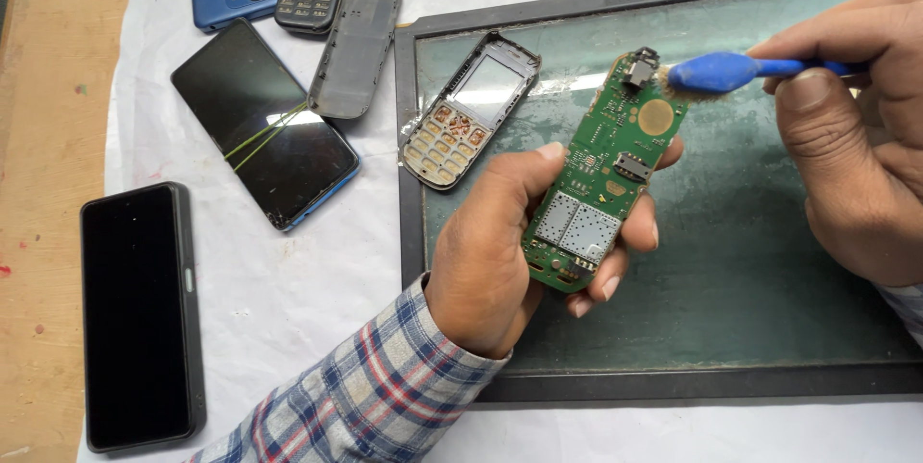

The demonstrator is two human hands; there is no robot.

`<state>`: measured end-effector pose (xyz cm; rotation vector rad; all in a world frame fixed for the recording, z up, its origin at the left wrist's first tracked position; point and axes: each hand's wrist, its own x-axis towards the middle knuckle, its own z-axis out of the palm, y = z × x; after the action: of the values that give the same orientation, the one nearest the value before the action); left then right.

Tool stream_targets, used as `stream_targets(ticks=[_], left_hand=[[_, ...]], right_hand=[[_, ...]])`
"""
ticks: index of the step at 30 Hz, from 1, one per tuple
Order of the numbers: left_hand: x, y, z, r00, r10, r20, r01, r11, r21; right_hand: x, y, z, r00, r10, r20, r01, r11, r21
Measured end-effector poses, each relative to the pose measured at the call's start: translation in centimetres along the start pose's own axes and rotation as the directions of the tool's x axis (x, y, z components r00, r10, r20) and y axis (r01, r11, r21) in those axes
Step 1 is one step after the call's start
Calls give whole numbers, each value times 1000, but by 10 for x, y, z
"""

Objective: The person opens a feature phone, removes its keypad and housing, then lifts out the green motherboard. They brush the board on both sides with a blue toothbrush, then hold the board with the display attached and press a white panel against it, working over a repair bench with other phones and screwdrivers around.

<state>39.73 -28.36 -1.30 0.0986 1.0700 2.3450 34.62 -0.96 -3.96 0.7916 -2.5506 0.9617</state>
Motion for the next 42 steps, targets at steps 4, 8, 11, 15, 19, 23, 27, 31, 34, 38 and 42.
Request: stream_targets(ticks=[4, 8, 11, 15, 19, 23, 27, 31, 34, 38, 42], left_hand=[[1, -1, -2, 1000, -7, 0, 7, 1000, 17], [3, -3, -3, 1000, -2, 25, 1, 999, 40], [4, -3, -4, 1000, -1, 14, 0, 997, 75], [3, -3, -4, 1000, -8, 4, 8, 997, 75], [3, -3, -3, 1000, -10, 6, 10, 998, 56], [3, -4, -3, 1000, 1, 19, -3, 998, 62], [2, -4, -2, 1000, -2, 29, 0, 998, 55], [2, -3, -3, 999, -16, 42, 15, 999, 34], [2, -4, -3, 999, -17, 47, 16, 999, 29], [2, -4, -3, 999, -25, 45, 24, 999, 30], [2, -4, -2, 998, -27, 54, 26, 1000, 15]], right_hand=[[1, 5, 1, 1000, -26, 10, 27, 999, -29], [2, 7, 2, 998, -61, 13, 62, 995, -74], [4, 5, 2, 996, -83, 13, 84, 993, -86], [7, 0, 1, 995, -102, 12, 102, 991, -81], [11, -5, -1, 993, -113, 17, 114, 992, -56], [12, -9, -2, 994, -112, 13, 112, 993, -41], [14, -9, -4, 993, -118, 26, 119, 992, -49], [14, -9, -4, 992, -120, 27, 121, 992, -37], [13, -9, -4, 992, -120, 25, 121, 992, -38], [13, -11, -4, 994, -109, 21, 109, 994, -30], [13, -14, -4, 992, -127, 14, 128, 990, -51]])
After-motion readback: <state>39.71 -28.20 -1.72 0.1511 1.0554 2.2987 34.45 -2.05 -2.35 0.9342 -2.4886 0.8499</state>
